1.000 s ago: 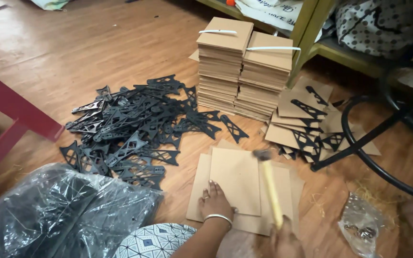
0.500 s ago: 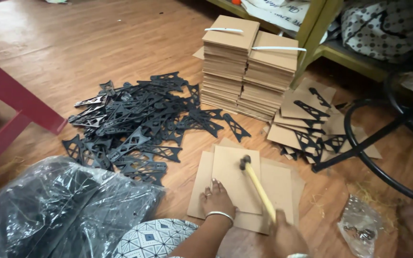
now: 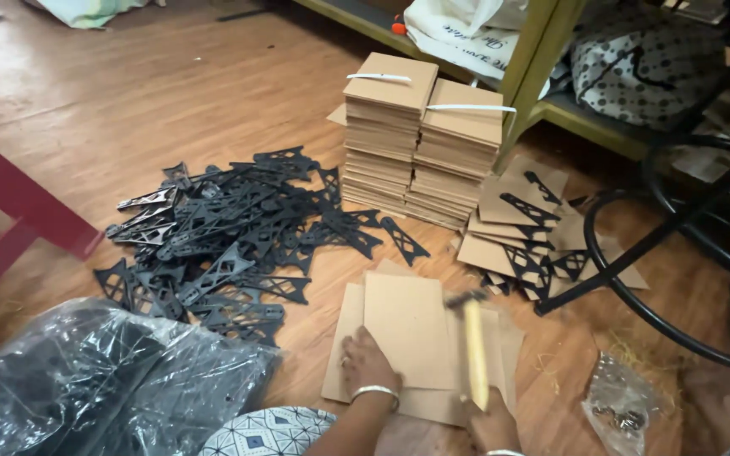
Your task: The person sits on the floor assembling decorative hanging pieces. They place a black Eiffel-tower-shaped cutout on a cardboard backing, position small nails, and hammer the nails to attach the cutout, then set the finished piece aside and take the next cutout and backing.
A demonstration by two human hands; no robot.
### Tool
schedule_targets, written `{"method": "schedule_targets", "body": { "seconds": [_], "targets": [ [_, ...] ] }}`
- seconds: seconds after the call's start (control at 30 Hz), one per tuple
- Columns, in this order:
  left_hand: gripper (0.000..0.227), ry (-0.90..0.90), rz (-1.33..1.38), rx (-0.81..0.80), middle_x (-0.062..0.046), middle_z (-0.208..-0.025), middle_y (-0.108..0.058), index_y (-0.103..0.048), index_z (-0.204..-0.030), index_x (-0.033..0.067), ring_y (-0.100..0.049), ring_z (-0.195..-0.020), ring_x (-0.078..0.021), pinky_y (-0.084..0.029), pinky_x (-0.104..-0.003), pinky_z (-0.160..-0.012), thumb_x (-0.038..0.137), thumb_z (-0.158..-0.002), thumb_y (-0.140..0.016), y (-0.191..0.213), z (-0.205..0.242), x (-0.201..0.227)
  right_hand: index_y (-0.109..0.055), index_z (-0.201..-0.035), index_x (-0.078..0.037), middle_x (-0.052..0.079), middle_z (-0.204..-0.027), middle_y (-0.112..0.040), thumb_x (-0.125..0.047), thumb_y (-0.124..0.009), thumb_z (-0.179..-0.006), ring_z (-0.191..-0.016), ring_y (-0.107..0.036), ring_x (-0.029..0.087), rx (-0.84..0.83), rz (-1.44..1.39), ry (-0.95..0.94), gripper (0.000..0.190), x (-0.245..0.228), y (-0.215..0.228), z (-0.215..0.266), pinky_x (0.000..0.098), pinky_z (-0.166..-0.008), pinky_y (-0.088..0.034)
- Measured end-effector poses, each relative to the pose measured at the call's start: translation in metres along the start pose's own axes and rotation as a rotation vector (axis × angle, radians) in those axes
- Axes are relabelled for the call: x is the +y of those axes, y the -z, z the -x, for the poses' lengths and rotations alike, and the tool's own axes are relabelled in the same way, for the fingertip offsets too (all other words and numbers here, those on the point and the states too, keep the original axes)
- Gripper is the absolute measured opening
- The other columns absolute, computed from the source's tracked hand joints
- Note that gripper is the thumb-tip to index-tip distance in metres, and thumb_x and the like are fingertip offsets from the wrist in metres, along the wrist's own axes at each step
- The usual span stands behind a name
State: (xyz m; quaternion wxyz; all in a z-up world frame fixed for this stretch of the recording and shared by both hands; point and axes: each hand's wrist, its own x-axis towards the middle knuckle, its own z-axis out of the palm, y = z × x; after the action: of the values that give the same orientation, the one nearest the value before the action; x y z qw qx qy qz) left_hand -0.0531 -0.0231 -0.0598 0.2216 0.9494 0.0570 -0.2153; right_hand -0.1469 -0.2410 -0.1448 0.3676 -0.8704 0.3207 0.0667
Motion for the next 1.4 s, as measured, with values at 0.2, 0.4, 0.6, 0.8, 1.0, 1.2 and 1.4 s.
{"method": "schedule_targets", "body": {
  "seconds": [0.2,0.4,0.6,0.8,1.0,1.2,1.4],
  "targets": [
    [0.07,0.032,0.513,-0.014,-0.018,-0.123,-0.074,-0.065,-0.128,0.0065,-0.073,-0.112,-0.0326,-0.059,-0.038,-0.097,0.025,-0.064,-0.089,-0.04,-0.059,-0.018,-0.05,-0.143,-0.008,0.023,-0.12,-0.068,-0.048,-0.082,-0.073,-0.112,-0.067,0.038,0.129,0.401,0.028,0.087,0.007,0.017,0.019,0.0462,-0.098,-0.055],
    [0.078,-0.234,0.834,-0.672,-0.011,-0.096,-0.073,-0.059,-0.135,0.0033,-0.068,-0.077,-0.0261,-0.053,-0.038,-0.065,0.056,-0.08,-0.079,0.031,0.001,-0.001,-0.051,-0.158,-0.026,0.029,-0.115,-0.075,-0.031,-0.062,-0.094,-0.105,-0.079,0.036,-0.027,0.135,0.016,0.065,-0.052,0.003,0.011,0.0415,-0.09,-0.06],
    [0.075,-0.245,1.087,-0.269,-0.004,-0.106,-0.072,-0.055,-0.137,0.0149,-0.07,-0.083,-0.0159,-0.053,-0.032,-0.066,0.063,-0.081,-0.066,0.01,-0.089,-0.01,-0.057,-0.131,0.001,0.015,-0.121,-0.065,-0.014,-0.074,-0.093,-0.105,-0.065,0.034,0.105,-1.168,0.332,0.044,-0.037,0.057,-0.069,0.043,-0.083,-0.06],
    [0.068,-0.131,1.175,-0.039,-0.008,-0.101,-0.075,-0.064,-0.127,0.0069,-0.07,-0.08,-0.0151,-0.056,-0.028,-0.074,0.058,-0.083,-0.07,0.024,-0.087,-0.002,-0.054,-0.135,-0.006,0.021,-0.121,-0.063,-0.047,-0.061,-0.097,-0.104,-0.063,0.038,0.09,-1.144,-0.233,0.056,-0.114,0.15,-0.229,0.0496,-0.09,-0.058],
    [0.065,-0.096,1.027,0.131,-0.01,-0.101,-0.077,-0.062,-0.125,0.0046,-0.073,-0.092,-0.0159,-0.056,-0.031,-0.086,0.051,-0.082,-0.078,0.013,-0.107,-0.007,-0.038,-0.159,0.002,0.025,-0.17,-0.027,-0.057,-0.067,-0.094,-0.159,-0.021,0.042,0.882,0.603,0.615,0.093,-0.242,0.149,-0.309,0.0534,-0.132,-0.022],
    [0.061,-0.029,1.2,0.145,-0.011,-0.102,-0.078,-0.06,-0.12,0.0038,-0.078,-0.093,-0.022,-0.061,-0.035,-0.085,0.041,-0.076,-0.079,0.013,-0.127,-0.01,-0.029,-0.154,-0.007,0.013,-0.164,-0.022,-0.056,-0.069,-0.08,-0.15,-0.015,0.035,0.444,0.852,0.591,0.097,-0.373,0.143,-0.304,0.0571,-0.108,-0.03],
    [0.054,-0.032,1.094,0.192,-0.009,-0.103,-0.076,-0.064,-0.117,0.0038,-0.074,-0.096,-0.0192,-0.057,-0.032,-0.089,0.04,-0.08,-0.081,0.025,-0.12,-0.005,-0.07,-0.123,-0.016,0.012,-0.123,-0.075,-0.018,-0.053,-0.105,-0.113,-0.07,0.03,0.574,0.929,0.587,0.025,-0.287,0.137,-0.287,0.0471,-0.113,-0.048]
  ]
}}
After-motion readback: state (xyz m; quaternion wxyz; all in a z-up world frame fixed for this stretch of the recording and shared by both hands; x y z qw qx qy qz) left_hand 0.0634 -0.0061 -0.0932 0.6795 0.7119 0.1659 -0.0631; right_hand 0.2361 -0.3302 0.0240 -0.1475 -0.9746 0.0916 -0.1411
